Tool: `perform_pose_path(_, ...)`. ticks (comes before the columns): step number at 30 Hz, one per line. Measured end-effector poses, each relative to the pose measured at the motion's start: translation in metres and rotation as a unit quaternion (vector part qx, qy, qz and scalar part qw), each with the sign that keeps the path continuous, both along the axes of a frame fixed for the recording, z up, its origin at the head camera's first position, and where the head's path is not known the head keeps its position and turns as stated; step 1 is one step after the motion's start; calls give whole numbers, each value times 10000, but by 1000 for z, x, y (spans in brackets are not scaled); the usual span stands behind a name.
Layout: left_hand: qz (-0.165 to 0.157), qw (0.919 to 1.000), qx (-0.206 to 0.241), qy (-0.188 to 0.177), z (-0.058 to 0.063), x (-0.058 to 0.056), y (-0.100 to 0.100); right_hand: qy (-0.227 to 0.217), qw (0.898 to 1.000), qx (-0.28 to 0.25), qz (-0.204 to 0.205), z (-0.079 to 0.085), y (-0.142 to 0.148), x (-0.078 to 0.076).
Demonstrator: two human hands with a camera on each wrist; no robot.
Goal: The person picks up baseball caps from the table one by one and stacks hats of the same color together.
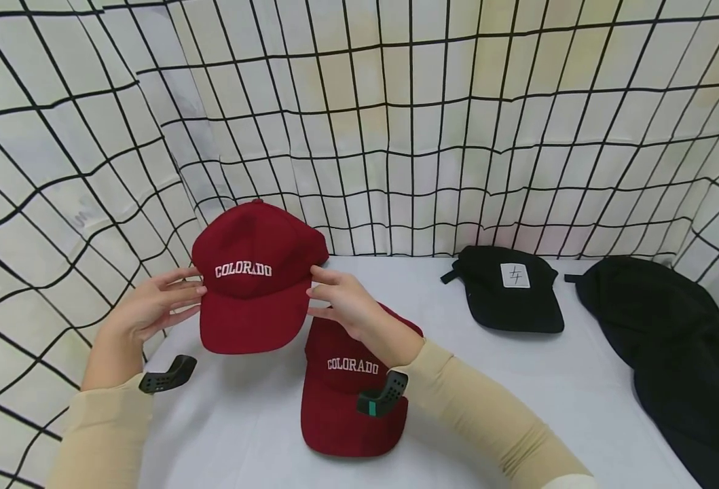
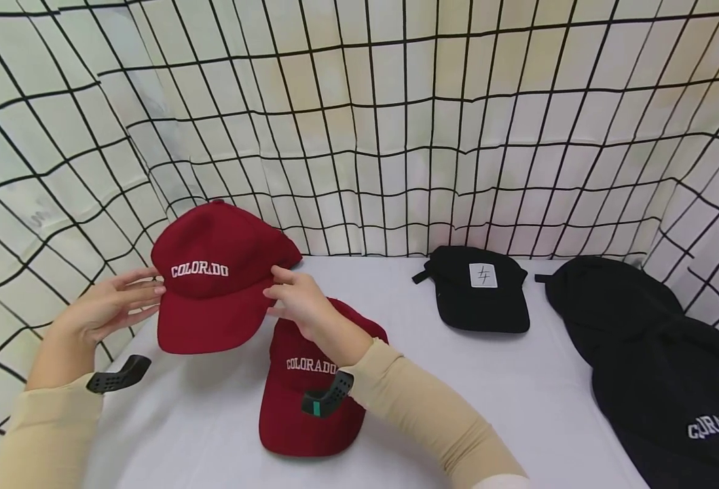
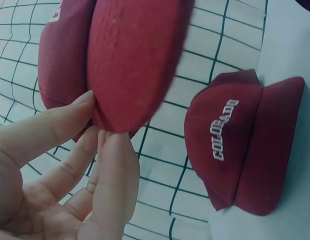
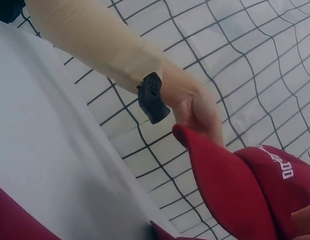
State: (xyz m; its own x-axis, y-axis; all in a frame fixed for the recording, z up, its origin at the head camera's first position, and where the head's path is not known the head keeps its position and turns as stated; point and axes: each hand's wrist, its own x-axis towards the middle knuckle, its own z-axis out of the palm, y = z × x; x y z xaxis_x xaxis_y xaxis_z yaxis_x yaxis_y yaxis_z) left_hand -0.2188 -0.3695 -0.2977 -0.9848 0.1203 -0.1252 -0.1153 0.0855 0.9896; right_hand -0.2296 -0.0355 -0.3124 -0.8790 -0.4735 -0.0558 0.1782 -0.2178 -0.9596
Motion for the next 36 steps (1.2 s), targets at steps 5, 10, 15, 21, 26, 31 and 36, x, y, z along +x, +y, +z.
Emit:
perform_pose_path(5,1,9999,111,34,1,-3,6,137,9998,-3,-142,-1,8,-5)
perform_pose_path(10,32,9998,186,33,0,-3,13,191,9994,-28,-284,-1,17,-7)
perform_pose_path(15,91,9997,211,38,-1,-4,23,250,9989,-31,-392,-1,25,-9)
perform_pose_path(21,48,9997,223,76,1,-7,40,352,9975,48,-604,-3,39,-12)
perform_pose_path(26,-38,9998,149,96,1,-9,53,328,9965,130,-761,-6,50,-14)
perform_pose_path(31,-148,9997,-43,185,-4,-12,65,452,9948,277,-874,-10,59,-16)
perform_pose_path(36,-129,9991,-75,387,-7,-15,76,478,9929,411,-1005,-12,69,-18)
